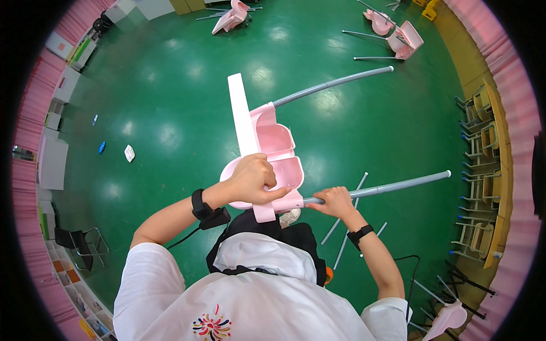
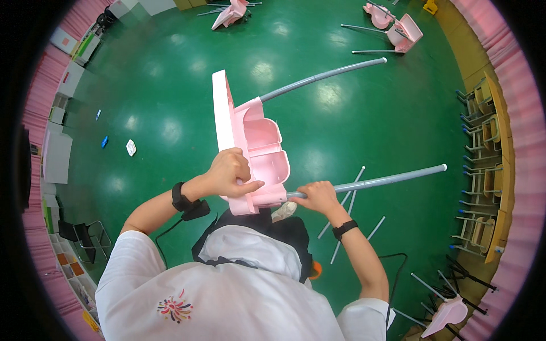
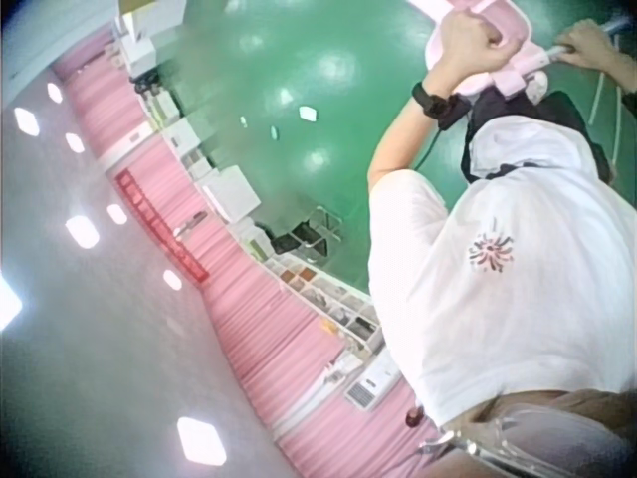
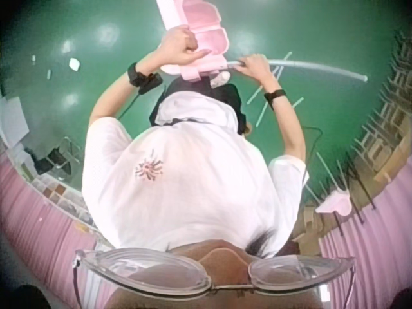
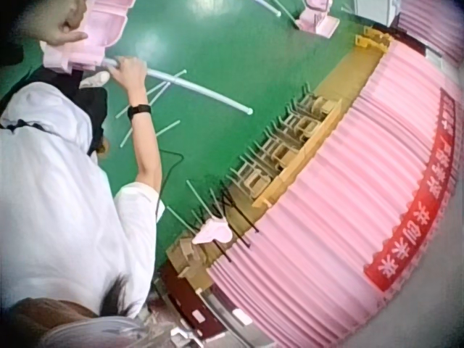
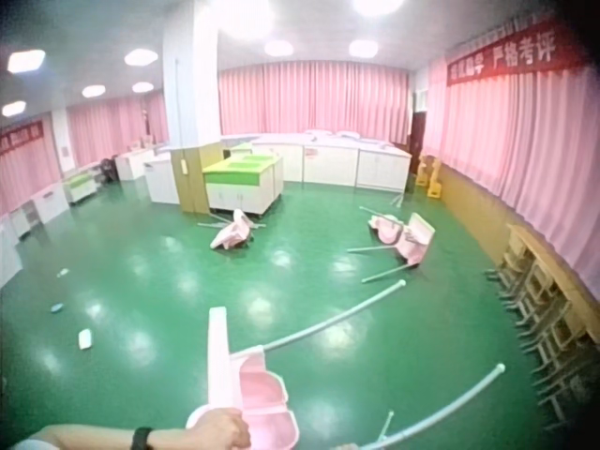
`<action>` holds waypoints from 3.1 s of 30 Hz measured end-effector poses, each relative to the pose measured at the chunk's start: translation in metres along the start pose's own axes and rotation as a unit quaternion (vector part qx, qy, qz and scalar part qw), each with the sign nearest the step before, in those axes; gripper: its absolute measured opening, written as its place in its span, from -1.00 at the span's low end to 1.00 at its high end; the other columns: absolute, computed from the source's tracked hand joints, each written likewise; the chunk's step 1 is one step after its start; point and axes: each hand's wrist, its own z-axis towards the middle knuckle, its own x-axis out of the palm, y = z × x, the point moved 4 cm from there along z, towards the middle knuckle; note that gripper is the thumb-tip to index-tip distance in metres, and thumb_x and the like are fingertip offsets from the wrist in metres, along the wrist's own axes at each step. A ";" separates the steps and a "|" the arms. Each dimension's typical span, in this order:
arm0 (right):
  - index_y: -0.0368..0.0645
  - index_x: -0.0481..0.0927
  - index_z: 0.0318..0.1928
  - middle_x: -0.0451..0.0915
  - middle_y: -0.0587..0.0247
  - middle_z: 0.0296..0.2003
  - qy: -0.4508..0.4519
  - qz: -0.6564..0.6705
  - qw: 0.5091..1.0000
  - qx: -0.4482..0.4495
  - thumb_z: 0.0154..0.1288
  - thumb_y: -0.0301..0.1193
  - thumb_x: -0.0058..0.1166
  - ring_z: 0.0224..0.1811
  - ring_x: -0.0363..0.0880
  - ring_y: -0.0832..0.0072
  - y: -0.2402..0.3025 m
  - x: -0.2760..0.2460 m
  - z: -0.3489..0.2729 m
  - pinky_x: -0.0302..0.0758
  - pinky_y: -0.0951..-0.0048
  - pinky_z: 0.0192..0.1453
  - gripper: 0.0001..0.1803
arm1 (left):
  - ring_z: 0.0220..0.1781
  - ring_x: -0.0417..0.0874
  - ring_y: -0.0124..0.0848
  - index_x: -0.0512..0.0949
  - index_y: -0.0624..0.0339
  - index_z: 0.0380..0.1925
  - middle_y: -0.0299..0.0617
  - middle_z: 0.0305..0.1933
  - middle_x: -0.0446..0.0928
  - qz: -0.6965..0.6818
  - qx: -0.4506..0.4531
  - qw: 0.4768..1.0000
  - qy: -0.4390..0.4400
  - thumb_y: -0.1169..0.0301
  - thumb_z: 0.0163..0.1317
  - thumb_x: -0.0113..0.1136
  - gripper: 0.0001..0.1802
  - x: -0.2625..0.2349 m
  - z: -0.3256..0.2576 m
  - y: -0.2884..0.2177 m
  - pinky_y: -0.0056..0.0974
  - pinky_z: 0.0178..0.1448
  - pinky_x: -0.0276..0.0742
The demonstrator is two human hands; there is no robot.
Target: The person assembles a pink plastic child's high chair by inserting several metal poles into the base slots and attaching structural frame elements by hand.
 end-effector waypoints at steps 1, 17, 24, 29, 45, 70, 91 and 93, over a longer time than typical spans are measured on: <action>-0.01 0.74 -0.43 0.63 0.18 -0.60 0.001 -0.001 1.000 0.001 0.08 0.16 0.18 -0.54 0.62 0.20 0.000 0.001 0.000 0.48 0.23 -0.49 -0.51 | -0.76 0.17 -0.24 0.25 0.13 -1.00 -0.27 -0.91 0.21 -0.001 0.000 1.000 0.000 0.26 -0.05 0.32 -0.47 0.000 0.000 0.000 -0.25 -0.50 0.13; 0.05 0.78 -0.39 0.60 0.13 -0.66 0.061 0.017 0.996 0.066 -0.03 0.18 0.22 -0.54 0.61 0.16 -0.002 0.004 0.007 0.55 0.23 -0.41 -0.51 | -0.76 0.18 -0.22 0.24 0.14 -1.00 -0.25 -0.90 0.21 -0.002 0.006 1.000 0.007 0.25 -0.05 0.31 -0.45 0.002 -0.004 -0.002 -0.24 -0.49 0.13; 0.02 0.76 -0.49 0.56 0.16 -0.71 0.057 0.020 0.994 0.086 -0.07 0.11 0.21 -0.59 0.59 0.17 -0.001 0.006 0.009 0.53 0.23 -0.44 -0.57 | -0.76 0.19 -0.21 0.24 0.15 -1.01 -0.26 -0.90 0.21 -0.004 -0.002 1.000 -0.015 0.24 -0.06 0.31 -0.45 0.006 -0.005 -0.003 -0.24 -0.49 0.14; 0.00 0.76 -0.45 0.60 0.11 -0.64 0.092 0.027 0.993 0.071 -0.05 0.07 0.16 -0.52 0.61 0.15 0.000 0.003 0.012 0.55 0.19 -0.38 -0.57 | -0.76 0.18 -0.21 0.23 0.14 -1.01 -0.27 -0.91 0.20 0.009 -0.014 1.000 -0.007 0.23 -0.07 0.32 -0.45 0.008 0.000 -0.005 -0.25 -0.49 0.14; -0.08 0.70 -0.28 0.68 0.14 -0.40 0.081 0.049 0.996 0.001 -0.03 -0.16 0.00 -0.35 0.64 0.13 0.004 -0.003 0.010 0.55 0.15 -0.27 -0.62 | -0.76 0.19 -0.26 0.25 0.13 -0.99 -0.29 -0.90 0.18 -0.007 0.036 0.999 0.014 0.29 -0.05 0.31 -0.48 -0.011 -0.023 0.004 -0.23 -0.50 0.09; -0.10 0.63 -0.31 0.63 0.16 -0.48 0.056 0.013 0.998 0.022 0.01 -0.04 0.11 -0.43 0.64 0.17 0.056 0.010 0.008 0.55 0.14 -0.34 -0.60 | -0.76 0.17 -0.30 0.16 0.10 -0.93 -0.29 -0.88 0.14 -0.046 0.007 0.998 0.041 0.46 -0.11 0.25 -0.55 -0.046 -0.042 0.043 -0.22 -0.48 0.05; -0.07 0.50 -0.21 0.62 0.18 -0.48 0.091 -0.041 0.994 -0.053 0.05 -0.04 0.28 -0.45 0.66 0.19 0.072 0.049 0.049 0.53 0.17 -0.39 -0.56 | -0.78 0.16 -0.23 0.25 0.10 -0.99 -0.24 -0.89 0.21 -0.020 0.022 1.000 -0.007 0.26 -0.04 0.30 -0.48 -0.029 -0.029 0.049 -0.21 -0.53 0.09; -0.06 0.49 -0.21 0.62 0.17 -0.46 0.079 -0.032 0.993 -0.086 0.08 -0.10 0.26 -0.45 0.65 0.18 0.067 0.048 0.049 0.53 0.15 -0.39 -0.61 | -0.77 0.20 -0.18 0.27 0.11 -1.01 -0.21 -0.89 0.26 -0.016 0.022 1.000 -0.012 0.22 -0.01 0.29 -0.46 -0.028 -0.024 0.058 -0.19 -0.53 0.14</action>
